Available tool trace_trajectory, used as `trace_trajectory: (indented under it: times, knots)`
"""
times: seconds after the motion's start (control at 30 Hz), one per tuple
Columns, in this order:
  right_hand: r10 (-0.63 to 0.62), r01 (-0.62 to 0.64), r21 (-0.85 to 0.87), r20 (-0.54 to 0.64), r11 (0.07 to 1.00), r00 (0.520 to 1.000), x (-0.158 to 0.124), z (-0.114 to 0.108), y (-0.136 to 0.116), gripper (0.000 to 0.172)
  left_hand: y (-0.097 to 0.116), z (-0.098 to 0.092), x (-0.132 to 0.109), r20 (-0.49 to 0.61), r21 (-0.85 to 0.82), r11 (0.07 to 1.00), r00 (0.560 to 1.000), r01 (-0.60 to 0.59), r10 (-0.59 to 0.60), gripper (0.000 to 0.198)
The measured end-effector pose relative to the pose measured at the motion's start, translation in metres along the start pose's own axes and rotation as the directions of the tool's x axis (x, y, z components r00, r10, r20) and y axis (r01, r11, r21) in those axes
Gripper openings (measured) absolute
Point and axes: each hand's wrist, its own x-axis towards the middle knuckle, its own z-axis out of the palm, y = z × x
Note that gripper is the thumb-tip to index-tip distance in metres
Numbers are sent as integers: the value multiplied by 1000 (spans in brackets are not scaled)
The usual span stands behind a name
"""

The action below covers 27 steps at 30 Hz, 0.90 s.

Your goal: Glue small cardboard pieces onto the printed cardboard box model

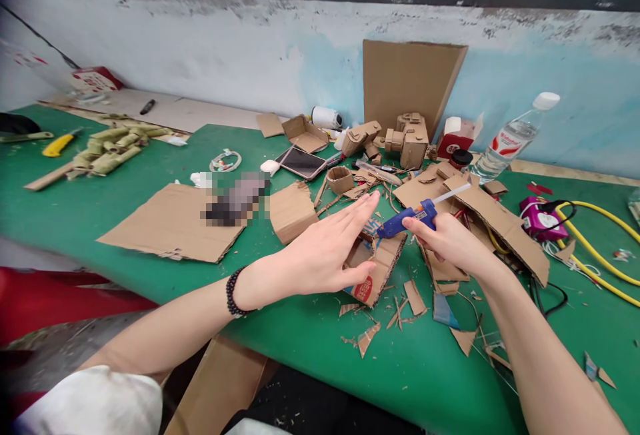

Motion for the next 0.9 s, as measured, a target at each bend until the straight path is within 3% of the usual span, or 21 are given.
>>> trace_trajectory:
  times: [0.27, 0.73, 0.9]
  knots:
    - [2, -2, 53, -5, 999, 1000, -12, 0, 2, 92, 1, -2, 0, 21, -2, 1000, 1000, 13, -13, 104]
    - [56, -42, 121, -116, 992, 992, -38, 19, 43, 83, -4, 3, -1, -15, 25, 999, 999, -37, 38, 109]
    - [35, -21, 214, -60, 977, 998, -50, 29, 38, 78, -3, 3, 0, -6, 27, 999, 1000, -20, 20, 107]
